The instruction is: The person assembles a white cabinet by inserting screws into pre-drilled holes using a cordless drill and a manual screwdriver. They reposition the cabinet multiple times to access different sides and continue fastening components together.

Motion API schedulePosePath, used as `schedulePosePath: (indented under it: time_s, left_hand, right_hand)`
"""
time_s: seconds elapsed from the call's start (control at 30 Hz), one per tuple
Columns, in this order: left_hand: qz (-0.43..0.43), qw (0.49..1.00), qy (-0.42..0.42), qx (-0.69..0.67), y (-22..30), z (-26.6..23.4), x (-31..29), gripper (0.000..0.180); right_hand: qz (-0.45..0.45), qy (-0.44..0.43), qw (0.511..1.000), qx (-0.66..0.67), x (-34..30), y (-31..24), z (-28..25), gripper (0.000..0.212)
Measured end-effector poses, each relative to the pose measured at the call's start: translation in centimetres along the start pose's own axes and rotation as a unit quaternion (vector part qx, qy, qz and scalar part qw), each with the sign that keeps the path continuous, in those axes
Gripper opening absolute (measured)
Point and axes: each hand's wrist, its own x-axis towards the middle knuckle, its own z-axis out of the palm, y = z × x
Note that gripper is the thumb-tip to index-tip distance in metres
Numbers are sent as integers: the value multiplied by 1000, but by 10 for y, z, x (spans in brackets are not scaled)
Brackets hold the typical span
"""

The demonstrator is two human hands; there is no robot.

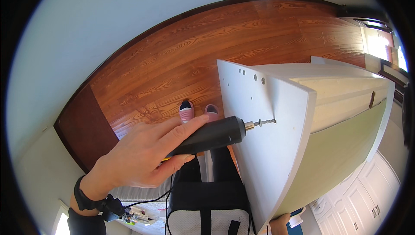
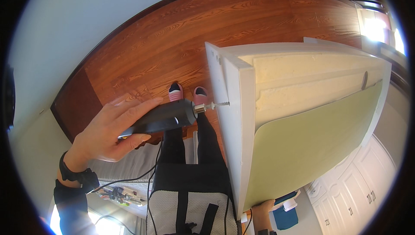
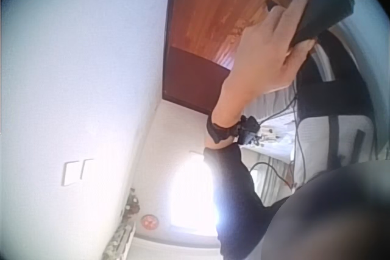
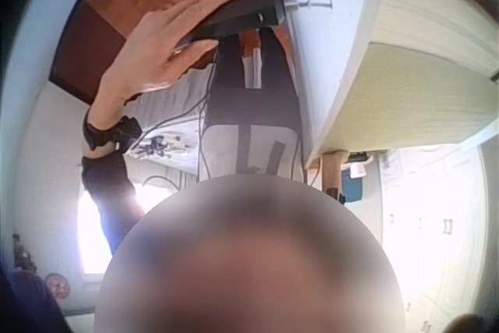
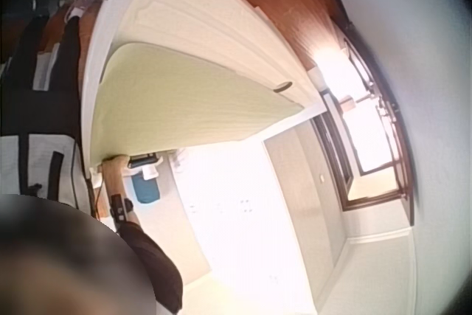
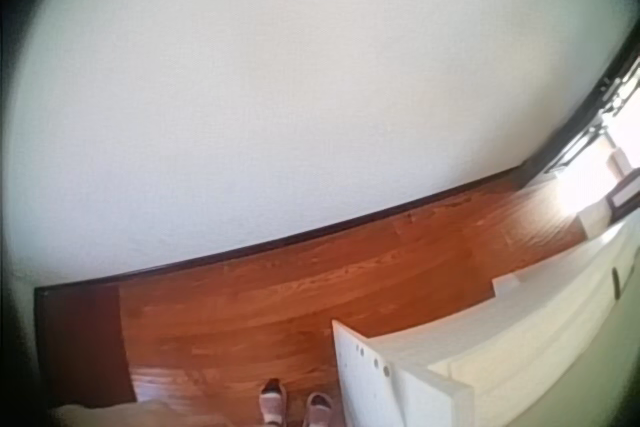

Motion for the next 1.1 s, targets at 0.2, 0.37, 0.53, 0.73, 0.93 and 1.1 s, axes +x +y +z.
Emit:
schedulePosePath:
  time_s: [0.2,0.37,0.53,0.73,0.93,1.1]
  left_hand:
    - [-7,1000,-4,4,1,1,3,70]
    - [3,1000,6,11,1,0,3,68]
    - [2,1000,5,26,1,0,4,68]
    - [2,1000,13,18,4,-1,9,69]
    - [-41,998,-15,36,13,-7,11,68]
    - [-46,998,-13,39,28,-1,21,63]
  right_hand:
    - [-4,-18,1000,6,3,0,-2,48]
    - [-6,-7,1000,1,7,-1,-4,49]
    - [-8,15,1000,-11,8,-2,-3,48]
    - [-14,9,1000,-15,1,-4,4,48]
    - [-4,-35,999,-3,5,-4,4,49]
    - [-38,17,998,42,12,3,4,52]
